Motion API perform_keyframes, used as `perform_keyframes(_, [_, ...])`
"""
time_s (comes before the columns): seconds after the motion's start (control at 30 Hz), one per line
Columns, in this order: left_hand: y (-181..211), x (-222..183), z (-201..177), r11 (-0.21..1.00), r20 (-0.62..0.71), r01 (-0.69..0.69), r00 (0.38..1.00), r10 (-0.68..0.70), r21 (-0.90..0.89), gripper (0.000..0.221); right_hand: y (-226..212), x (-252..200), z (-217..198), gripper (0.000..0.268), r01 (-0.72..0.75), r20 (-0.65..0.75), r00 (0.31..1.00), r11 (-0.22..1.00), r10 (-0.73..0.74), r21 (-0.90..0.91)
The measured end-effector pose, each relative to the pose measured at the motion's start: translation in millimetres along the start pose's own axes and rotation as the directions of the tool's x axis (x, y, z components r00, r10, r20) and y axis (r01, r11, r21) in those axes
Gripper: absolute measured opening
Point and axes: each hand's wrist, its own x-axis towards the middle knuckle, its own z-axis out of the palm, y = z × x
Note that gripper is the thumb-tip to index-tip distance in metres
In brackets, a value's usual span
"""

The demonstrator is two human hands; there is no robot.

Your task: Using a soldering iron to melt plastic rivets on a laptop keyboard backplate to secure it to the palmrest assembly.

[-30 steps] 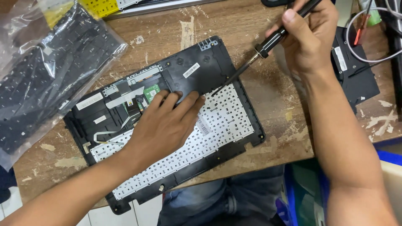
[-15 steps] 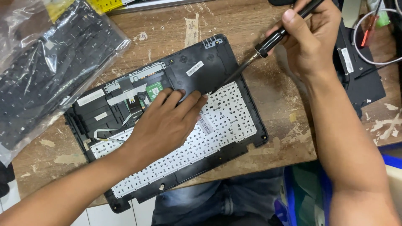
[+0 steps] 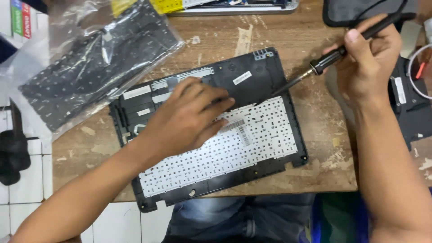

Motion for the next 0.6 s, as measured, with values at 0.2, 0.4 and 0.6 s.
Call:
perform_keyframes(0.2, [-39.2,-25.8,-45.8,0.985,0.098,0.169,0.981,-0.166,-0.025,0.012,-10.5,-10.2,28.4,0.028,-0.03,-0.014,0.999,0.999,0.03,0.02])
perform_keyframes(0.4, [-45.9,-34.2,-50.9,0.975,0.168,0.223,0.961,-0.22,0.005,0.019,-30.3,-30.9,76.9,0.028,-0.095,-0.053,0.994,0.991,0.1,0.089])
perform_keyframes(0.6, [-51.7,-31.1,-28.5,0.959,0.253,0.283,0.927,-0.278,0.02,0.023,-22.8,-37.0,85.3,0.024,-0.118,0.037,0.993,0.979,0.114,0.169])
